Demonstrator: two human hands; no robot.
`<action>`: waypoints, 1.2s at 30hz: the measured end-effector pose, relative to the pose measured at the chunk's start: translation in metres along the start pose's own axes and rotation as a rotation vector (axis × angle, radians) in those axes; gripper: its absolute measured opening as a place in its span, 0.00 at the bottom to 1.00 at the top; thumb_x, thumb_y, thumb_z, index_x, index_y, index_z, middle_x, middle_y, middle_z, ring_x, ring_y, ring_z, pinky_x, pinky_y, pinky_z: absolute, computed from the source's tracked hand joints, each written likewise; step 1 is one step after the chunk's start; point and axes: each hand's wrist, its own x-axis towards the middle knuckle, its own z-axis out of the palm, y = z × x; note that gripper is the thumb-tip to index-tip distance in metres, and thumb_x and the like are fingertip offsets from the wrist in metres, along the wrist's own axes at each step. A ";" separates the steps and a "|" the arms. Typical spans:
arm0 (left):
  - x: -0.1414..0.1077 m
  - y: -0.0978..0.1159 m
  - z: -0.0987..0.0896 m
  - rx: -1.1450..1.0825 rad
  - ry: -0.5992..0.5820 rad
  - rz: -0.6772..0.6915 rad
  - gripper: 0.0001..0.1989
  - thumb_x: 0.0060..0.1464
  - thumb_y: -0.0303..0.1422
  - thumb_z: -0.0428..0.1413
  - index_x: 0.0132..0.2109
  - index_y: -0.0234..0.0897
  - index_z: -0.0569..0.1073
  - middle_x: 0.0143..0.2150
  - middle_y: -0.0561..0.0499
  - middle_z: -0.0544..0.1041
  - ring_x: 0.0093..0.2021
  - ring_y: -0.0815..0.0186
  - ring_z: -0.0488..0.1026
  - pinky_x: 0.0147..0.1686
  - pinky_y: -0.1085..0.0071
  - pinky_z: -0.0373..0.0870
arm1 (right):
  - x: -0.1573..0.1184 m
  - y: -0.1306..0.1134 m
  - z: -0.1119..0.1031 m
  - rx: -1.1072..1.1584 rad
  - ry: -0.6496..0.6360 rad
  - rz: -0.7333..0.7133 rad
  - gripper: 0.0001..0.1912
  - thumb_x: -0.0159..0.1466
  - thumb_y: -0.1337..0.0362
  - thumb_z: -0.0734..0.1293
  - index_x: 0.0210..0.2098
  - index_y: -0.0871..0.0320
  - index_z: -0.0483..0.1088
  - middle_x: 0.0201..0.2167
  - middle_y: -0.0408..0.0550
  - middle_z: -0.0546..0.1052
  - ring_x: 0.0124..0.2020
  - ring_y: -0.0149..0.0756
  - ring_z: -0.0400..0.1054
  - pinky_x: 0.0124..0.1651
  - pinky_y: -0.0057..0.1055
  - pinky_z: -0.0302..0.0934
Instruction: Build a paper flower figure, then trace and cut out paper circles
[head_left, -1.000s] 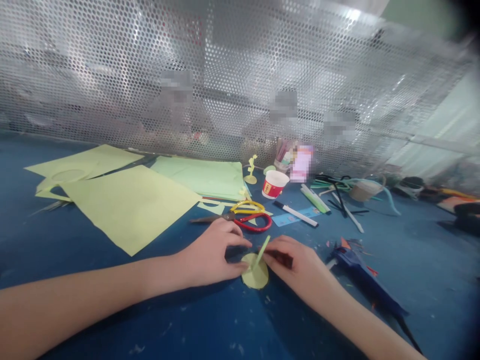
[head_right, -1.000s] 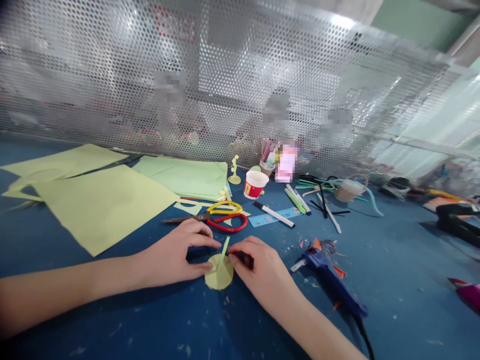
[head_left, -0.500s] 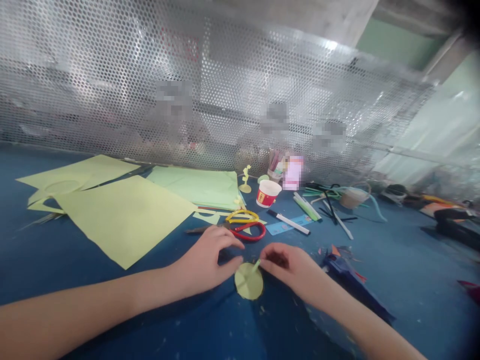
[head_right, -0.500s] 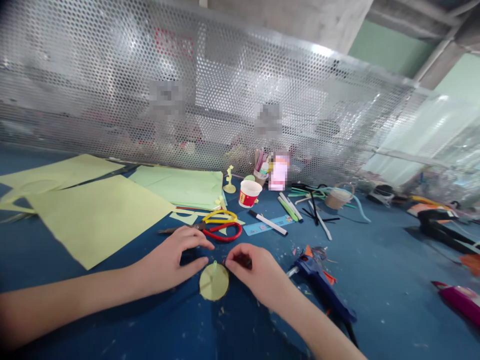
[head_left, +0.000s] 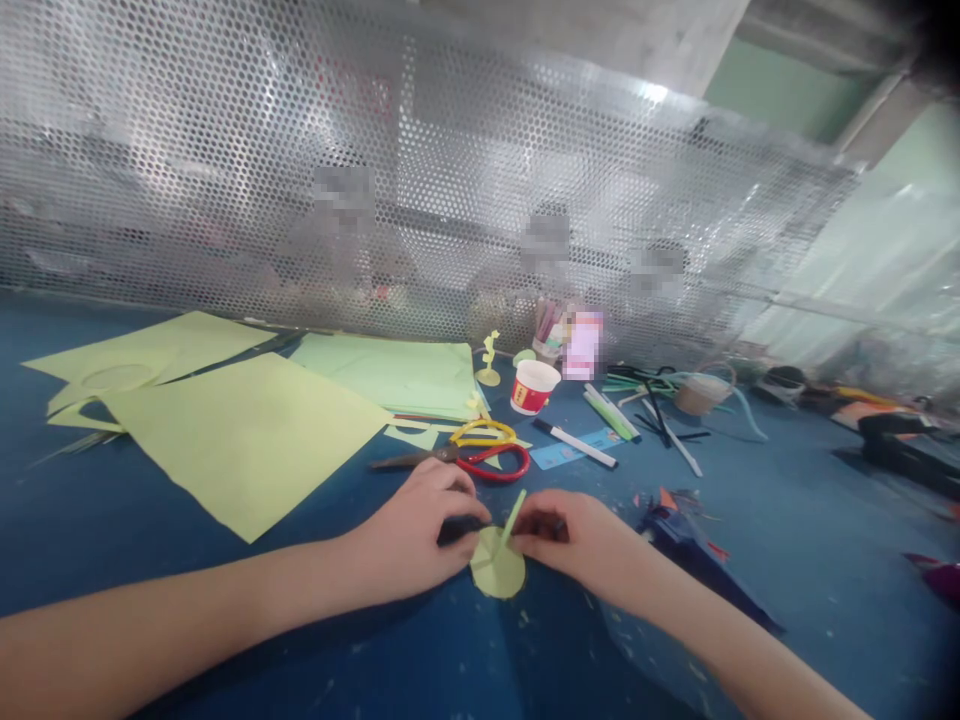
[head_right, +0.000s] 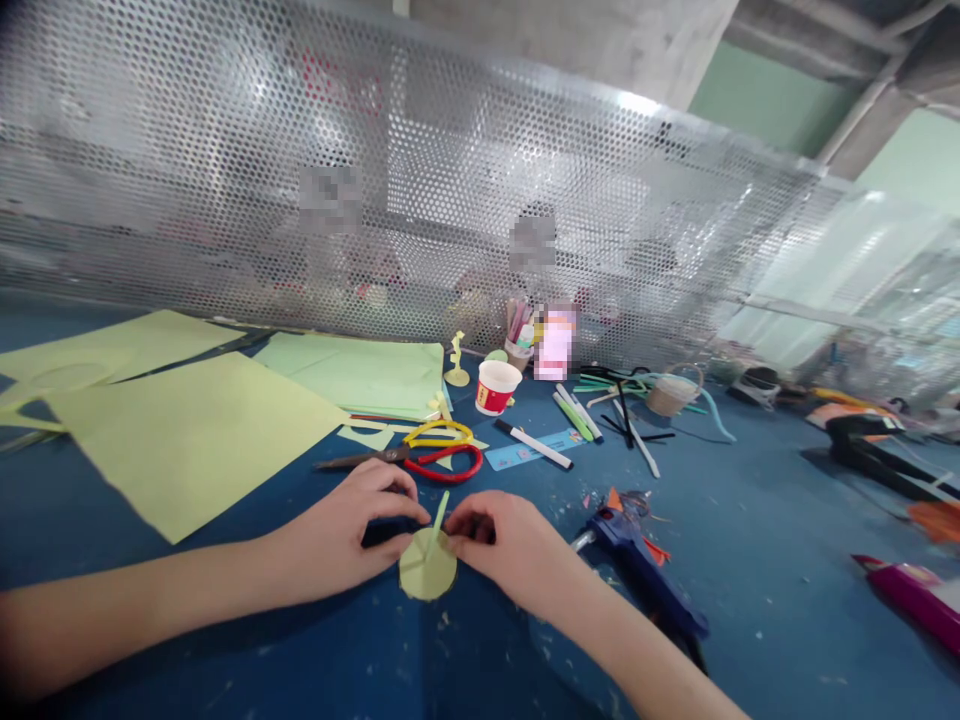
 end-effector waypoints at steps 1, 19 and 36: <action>0.000 0.000 0.000 -0.001 -0.002 0.004 0.09 0.51 0.32 0.54 0.40 0.40 0.75 0.41 0.49 0.70 0.46 0.62 0.63 0.49 0.65 0.61 | 0.000 -0.001 0.001 -0.004 0.006 -0.002 0.05 0.55 0.63 0.66 0.30 0.57 0.73 0.24 0.42 0.73 0.25 0.29 0.63 0.27 0.24 0.55; 0.000 0.000 0.000 -0.226 -0.075 -0.086 0.07 0.51 0.32 0.53 0.39 0.41 0.71 0.38 0.51 0.70 0.44 0.64 0.66 0.45 0.67 0.65 | -0.006 0.000 0.001 0.184 -0.070 0.010 0.05 0.59 0.63 0.62 0.32 0.58 0.66 0.29 0.43 0.72 0.30 0.30 0.65 0.34 0.25 0.59; 0.007 0.006 -0.003 -0.921 -0.092 -0.430 0.15 0.52 0.36 0.56 0.46 0.39 0.64 0.32 0.54 0.73 0.32 0.70 0.68 0.32 0.74 0.60 | -0.009 -0.004 0.000 0.981 -0.030 0.295 0.09 0.56 0.61 0.68 0.31 0.59 0.66 0.24 0.40 0.69 0.24 0.22 0.62 0.29 0.19 0.59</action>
